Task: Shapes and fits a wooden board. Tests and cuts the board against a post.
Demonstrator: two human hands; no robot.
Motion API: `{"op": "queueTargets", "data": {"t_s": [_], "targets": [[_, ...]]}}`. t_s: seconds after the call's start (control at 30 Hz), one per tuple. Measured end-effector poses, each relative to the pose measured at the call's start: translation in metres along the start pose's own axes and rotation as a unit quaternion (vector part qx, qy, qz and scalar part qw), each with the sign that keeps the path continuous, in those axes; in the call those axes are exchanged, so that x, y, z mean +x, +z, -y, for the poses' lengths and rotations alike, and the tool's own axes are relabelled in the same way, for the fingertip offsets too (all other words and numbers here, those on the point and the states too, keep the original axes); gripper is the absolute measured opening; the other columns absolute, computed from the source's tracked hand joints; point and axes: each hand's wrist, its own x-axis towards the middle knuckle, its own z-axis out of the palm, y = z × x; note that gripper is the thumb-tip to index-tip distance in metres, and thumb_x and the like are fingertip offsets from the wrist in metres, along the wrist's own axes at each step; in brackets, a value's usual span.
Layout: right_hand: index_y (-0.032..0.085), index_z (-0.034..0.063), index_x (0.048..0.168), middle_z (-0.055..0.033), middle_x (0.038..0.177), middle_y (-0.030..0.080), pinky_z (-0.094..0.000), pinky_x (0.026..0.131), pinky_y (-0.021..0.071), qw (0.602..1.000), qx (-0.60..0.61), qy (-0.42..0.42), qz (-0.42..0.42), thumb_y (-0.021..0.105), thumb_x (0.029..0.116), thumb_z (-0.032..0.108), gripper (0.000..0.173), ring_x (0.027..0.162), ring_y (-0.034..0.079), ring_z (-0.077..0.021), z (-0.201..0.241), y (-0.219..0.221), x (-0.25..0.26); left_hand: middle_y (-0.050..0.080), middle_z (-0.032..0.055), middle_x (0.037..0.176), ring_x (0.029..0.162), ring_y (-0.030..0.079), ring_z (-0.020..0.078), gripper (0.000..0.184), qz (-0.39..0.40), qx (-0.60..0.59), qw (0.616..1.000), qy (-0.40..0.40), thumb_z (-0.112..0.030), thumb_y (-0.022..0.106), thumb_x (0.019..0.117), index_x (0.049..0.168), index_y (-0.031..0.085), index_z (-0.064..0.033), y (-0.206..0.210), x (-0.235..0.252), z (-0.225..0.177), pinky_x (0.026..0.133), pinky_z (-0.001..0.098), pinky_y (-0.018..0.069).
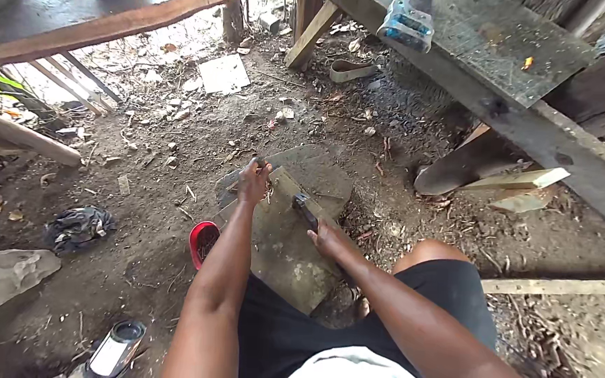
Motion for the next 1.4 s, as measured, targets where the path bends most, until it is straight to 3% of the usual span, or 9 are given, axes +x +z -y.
{"op": "queueTargets", "data": {"t_s": [0.53,0.7,0.8,0.97,1.03,1.1,1.17,1.23,1.4], "targets": [[0.04,0.0062,0.147,-0.0202,0.12,0.068,-0.0552,0.096,0.0541,1.0,0.001,-0.004,0.003,0.047,0.1072,0.047,0.057,0.113,0.068,-0.036,-0.001,-0.007,0.003,0.073,0.0135,0.106,0.098,0.073,0.0254,0.031,0.018,0.027,0.999,0.012,-0.032,0.061,0.105,0.117,0.067,-0.0039,0.001,0.025,0.002,0.093,0.0503,0.0581],[0.043,0.009,0.147,-0.0182,0.109,0.068,-0.0556,0.085,0.0567,0.998,0.036,-0.046,-0.007,0.046,0.1071,0.05,0.057,0.095,0.07,-0.0339,0.009,-0.041,-0.002,0.073,0.0148,0.102,0.092,0.073,0.0253,0.031,0.01,0.015,1.0,0.025,-0.031,0.062,0.1046,0.114,0.067,-0.0021,0.001,0.019,0.008,0.089,0.0499,0.0591],[0.045,0.0129,0.147,-0.013,0.09,0.069,-0.053,0.074,0.0586,0.979,0.079,-0.138,-0.129,0.048,0.1066,0.051,0.056,0.077,0.07,-0.0293,0.044,-0.083,-0.032,0.074,0.0129,0.104,0.094,0.074,0.0249,0.031,0.021,0.026,0.999,0.036,-0.032,0.061,0.1048,0.117,0.068,-0.0044,0.001,0.02,0.011,0.091,0.0505,0.0593],[0.041,0.0136,0.147,-0.0055,0.074,0.062,-0.0413,0.046,0.0544,0.85,0.157,-0.289,-0.411,0.054,0.1064,0.044,0.052,0.053,0.06,-0.0184,0.1,-0.127,-0.068,0.074,0.0143,0.101,0.091,0.074,0.026,0.032,0.024,0.025,0.998,0.049,-0.032,0.061,0.1048,0.117,0.067,-0.0033,0.003,0.023,0.01,0.089,0.0517,0.0594],[0.04,0.0118,0.145,-0.0073,0.074,0.062,-0.0447,0.048,0.0554,0.871,0.131,-0.267,-0.39,0.053,0.1066,0.044,0.052,0.054,0.062,-0.022,0.1,-0.115,-0.046,0.075,0.0144,0.102,0.092,0.075,0.0264,0.031,0.023,0.026,0.998,0.048,-0.03,0.062,0.1044,0.119,0.068,-0.0029,0.002,0.024,0.009,0.09,0.0521,0.0594],[0.044,0.0104,0.137,-0.0129,0.078,0.066,-0.0528,0.059,0.0579,0.957,0.052,-0.186,-0.218,0.052,0.1061,0.048,0.049,0.062,0.067,-0.0295,0.091,-0.108,-0.017,0.075,0.0129,0.099,0.089,0.075,0.0262,0.03,0.025,0.028,0.998,0.042,-0.03,0.063,0.1036,0.121,0.068,-0.0056,0.005,0.021,0.012,0.088,0.0536,0.06],[0.047,0.0116,0.137,-0.0144,0.084,0.067,-0.0517,0.06,0.0591,0.982,0.014,-0.146,-0.116,0.052,0.1054,0.049,0.05,0.064,0.069,-0.0302,0.098,-0.127,-0.009,0.074,0.0137,0.099,0.089,0.073,0.0285,0.031,0.027,0.029,0.999,0.027,-0.03,0.063,0.1036,0.123,0.068,-0.0072,0.003,0.023,0.007,0.086,0.0564,0.0589],[0.05,0.0137,0.138,-0.0143,0.089,0.069,-0.0566,0.066,0.0579,0.975,0.008,-0.174,-0.136,0.053,0.1049,0.05,0.049,0.075,0.07,-0.0328,0.103,-0.137,-0.028,0.074,0.0146,0.105,0.096,0.073,0.0292,0.029,0.032,0.027,0.999,0.032,-0.028,0.062,0.1042,0.123,0.068,-0.0065,0.003,0.018,0.007,0.091,0.0566,0.0579],[0.048,0.0125,0.139,-0.0086,0.077,0.066,-0.0519,0.055,0.057,0.905,0.065,-0.251,-0.338,0.054,0.1055,0.046,0.048,0.062,0.067,-0.0279,0.107,-0.118,-0.039,0.074,0.0155,0.103,0.096,0.073,0.0299,0.029,0.039,0.027,0.999,0.02,-0.028,0.062,0.1042,0.122,0.068,-0.0063,0.0,0.02,0.002,0.091,0.0568,0.0572]]}}
